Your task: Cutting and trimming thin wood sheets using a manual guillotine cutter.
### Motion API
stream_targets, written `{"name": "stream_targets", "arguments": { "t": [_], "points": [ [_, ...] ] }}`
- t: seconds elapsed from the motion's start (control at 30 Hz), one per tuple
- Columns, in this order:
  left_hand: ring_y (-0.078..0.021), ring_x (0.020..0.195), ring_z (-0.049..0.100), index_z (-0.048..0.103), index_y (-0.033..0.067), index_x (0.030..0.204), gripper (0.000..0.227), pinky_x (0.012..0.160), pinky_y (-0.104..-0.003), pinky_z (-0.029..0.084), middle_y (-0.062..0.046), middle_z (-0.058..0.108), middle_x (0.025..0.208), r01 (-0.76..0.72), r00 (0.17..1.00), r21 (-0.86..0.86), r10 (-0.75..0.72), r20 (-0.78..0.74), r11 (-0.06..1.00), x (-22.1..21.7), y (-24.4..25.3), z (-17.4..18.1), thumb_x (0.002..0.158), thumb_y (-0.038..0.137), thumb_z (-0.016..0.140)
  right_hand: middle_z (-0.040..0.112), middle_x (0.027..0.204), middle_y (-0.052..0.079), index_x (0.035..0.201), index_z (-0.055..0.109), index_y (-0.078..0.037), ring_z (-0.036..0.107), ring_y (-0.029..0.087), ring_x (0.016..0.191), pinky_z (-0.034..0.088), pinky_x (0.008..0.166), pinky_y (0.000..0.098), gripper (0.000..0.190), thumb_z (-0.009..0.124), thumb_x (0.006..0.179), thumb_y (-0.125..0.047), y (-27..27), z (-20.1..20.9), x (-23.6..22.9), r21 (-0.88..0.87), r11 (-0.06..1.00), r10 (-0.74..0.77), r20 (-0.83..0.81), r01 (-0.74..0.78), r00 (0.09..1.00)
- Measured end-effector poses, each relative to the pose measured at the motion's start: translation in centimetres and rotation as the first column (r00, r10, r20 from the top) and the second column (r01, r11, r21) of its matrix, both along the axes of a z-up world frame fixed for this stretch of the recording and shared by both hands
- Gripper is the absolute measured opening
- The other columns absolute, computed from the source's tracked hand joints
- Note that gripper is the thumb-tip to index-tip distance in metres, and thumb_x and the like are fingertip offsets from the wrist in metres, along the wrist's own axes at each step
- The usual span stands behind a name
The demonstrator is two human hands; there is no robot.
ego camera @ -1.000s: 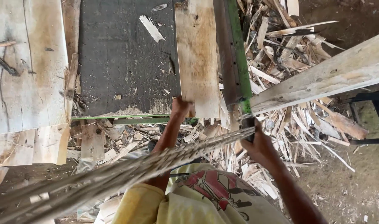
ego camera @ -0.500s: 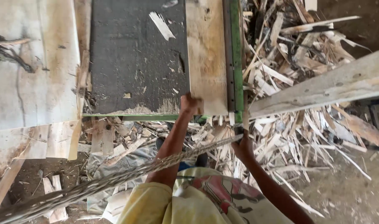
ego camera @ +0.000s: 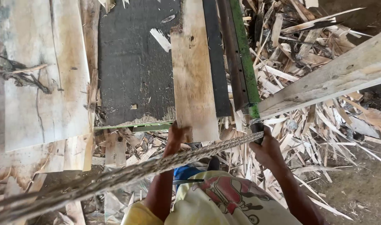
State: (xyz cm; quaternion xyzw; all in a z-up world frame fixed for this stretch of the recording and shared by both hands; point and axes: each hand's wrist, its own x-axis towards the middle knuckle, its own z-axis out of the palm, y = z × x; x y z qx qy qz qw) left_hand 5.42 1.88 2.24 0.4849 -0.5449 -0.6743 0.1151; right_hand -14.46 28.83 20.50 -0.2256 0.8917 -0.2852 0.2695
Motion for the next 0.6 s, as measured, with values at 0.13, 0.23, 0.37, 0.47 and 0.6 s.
{"name": "stream_targets", "arguments": {
  "t": [0.13,0.23,0.37,0.47,0.6],
  "points": [
    [-0.0302,0.104,0.070,0.033,0.0083,0.145,0.086,0.075,-0.045,0.063,-0.015,0.057,0.136,0.027,0.973,-0.228,0.026,0.228,0.973,0.8,2.1,7.1,0.074,0.026,0.077,0.072,0.081,0.018,0.143,0.045,-0.009,0.071,0.031,0.069,0.055,0.062,0.0439,0.066,0.071,0.083,-0.021,-0.4,1.7,0.6,0.014,1.000,-0.018,0.015,0.018,1.000],
    [-0.0323,0.116,0.067,0.011,0.0141,0.162,0.115,0.078,-0.051,0.064,-0.015,0.043,0.160,0.058,0.932,-0.379,0.086,0.352,0.924,-1.5,3.6,6.8,0.072,0.041,0.077,0.072,0.084,0.016,0.143,0.044,-0.009,0.072,0.030,0.070,0.057,0.063,0.0436,0.066,0.072,0.085,-0.024,-0.5,1.4,0.1,0.012,1.000,-0.018,0.031,0.018,0.999],
    [-0.0547,0.152,-0.002,-0.006,0.0154,0.162,0.121,0.115,-0.076,0.001,-0.027,-0.007,0.167,0.504,0.827,-0.612,-0.137,0.545,0.610,-6.3,6.9,1.7,0.086,0.075,0.066,0.073,0.087,0.016,0.146,0.045,-0.012,0.073,0.030,0.071,0.058,0.064,0.0433,0.068,0.072,0.085,-0.028,-0.9,2.9,0.6,0.033,0.999,-0.028,0.052,0.027,0.998],
    [-0.0611,0.149,-0.007,-0.007,0.0142,0.162,0.119,0.111,-0.083,-0.004,-0.030,-0.011,0.166,0.510,0.844,-0.667,-0.164,0.511,0.543,-9.8,7.6,-0.5,0.088,0.070,0.067,0.074,0.088,0.016,0.147,0.045,-0.013,0.074,0.030,0.072,0.058,0.065,0.0436,0.069,0.072,0.086,-0.029,-0.9,2.6,0.5,0.042,0.999,-0.037,0.045,0.035,0.998],
    [-0.0667,0.146,0.002,-0.004,0.0069,0.163,0.108,0.107,-0.086,0.008,-0.037,-0.005,0.165,0.616,0.738,-0.554,-0.166,0.654,0.560,-12.1,7.4,0.4,0.095,0.046,0.070,0.075,0.090,0.017,0.147,0.045,-0.013,0.075,0.030,0.076,0.060,0.068,0.0447,0.068,0.072,0.087,-0.030,-0.5,1.7,0.0,0.028,0.999,-0.022,0.045,0.021,0.999]
  ]
}}
